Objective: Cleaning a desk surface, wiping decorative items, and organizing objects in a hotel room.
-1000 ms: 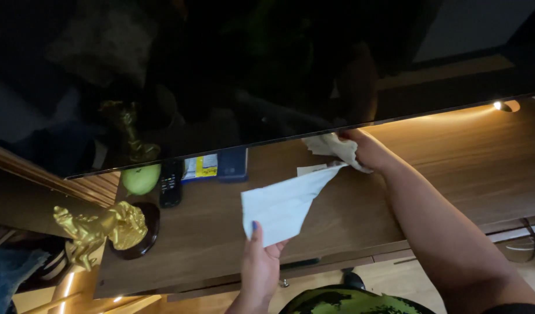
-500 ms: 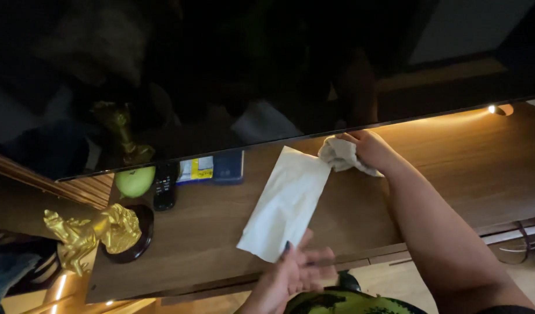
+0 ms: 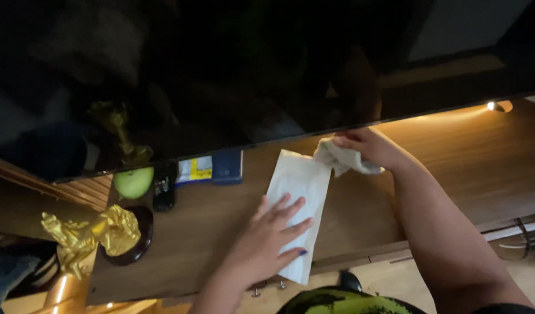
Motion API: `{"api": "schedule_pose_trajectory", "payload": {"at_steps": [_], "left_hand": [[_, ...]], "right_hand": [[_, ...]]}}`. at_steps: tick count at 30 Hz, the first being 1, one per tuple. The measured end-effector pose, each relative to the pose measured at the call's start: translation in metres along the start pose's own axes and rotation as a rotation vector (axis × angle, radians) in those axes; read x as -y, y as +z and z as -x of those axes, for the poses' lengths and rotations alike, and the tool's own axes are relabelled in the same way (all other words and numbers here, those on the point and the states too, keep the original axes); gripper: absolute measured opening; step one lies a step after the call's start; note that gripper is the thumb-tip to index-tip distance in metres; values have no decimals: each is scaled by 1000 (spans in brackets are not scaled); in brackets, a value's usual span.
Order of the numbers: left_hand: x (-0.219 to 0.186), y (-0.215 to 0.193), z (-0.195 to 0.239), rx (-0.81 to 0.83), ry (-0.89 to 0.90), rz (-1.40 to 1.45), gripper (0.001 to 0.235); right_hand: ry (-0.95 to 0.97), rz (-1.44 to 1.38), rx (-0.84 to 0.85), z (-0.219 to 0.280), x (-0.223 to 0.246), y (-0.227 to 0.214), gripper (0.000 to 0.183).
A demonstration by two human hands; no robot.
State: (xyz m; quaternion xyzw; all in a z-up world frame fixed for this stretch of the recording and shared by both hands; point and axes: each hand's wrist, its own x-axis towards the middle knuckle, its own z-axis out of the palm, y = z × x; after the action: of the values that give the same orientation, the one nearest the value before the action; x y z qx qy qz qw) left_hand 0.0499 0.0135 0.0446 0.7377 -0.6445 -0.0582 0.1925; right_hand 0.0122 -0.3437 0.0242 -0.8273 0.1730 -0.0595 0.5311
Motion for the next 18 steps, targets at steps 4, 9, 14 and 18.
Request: {"api": "schedule_pose_trajectory", "payload": {"at_steps": [4,9,14,18], "left_hand": [[-19,24,-35,314,-242,-71,74],[-9,46,-34,-520,-239,491,49],[19,74,-38,-200,-399,-113,75],[14,67,-40,-146,-423,-90,81]], "right_hand": [[-39,135,23,2,-1,-4,41],[-178,65,391,9,2,18,63],[-677,386,429,25,34,61,49],[-722,747,74,13,29,73,27]]}}
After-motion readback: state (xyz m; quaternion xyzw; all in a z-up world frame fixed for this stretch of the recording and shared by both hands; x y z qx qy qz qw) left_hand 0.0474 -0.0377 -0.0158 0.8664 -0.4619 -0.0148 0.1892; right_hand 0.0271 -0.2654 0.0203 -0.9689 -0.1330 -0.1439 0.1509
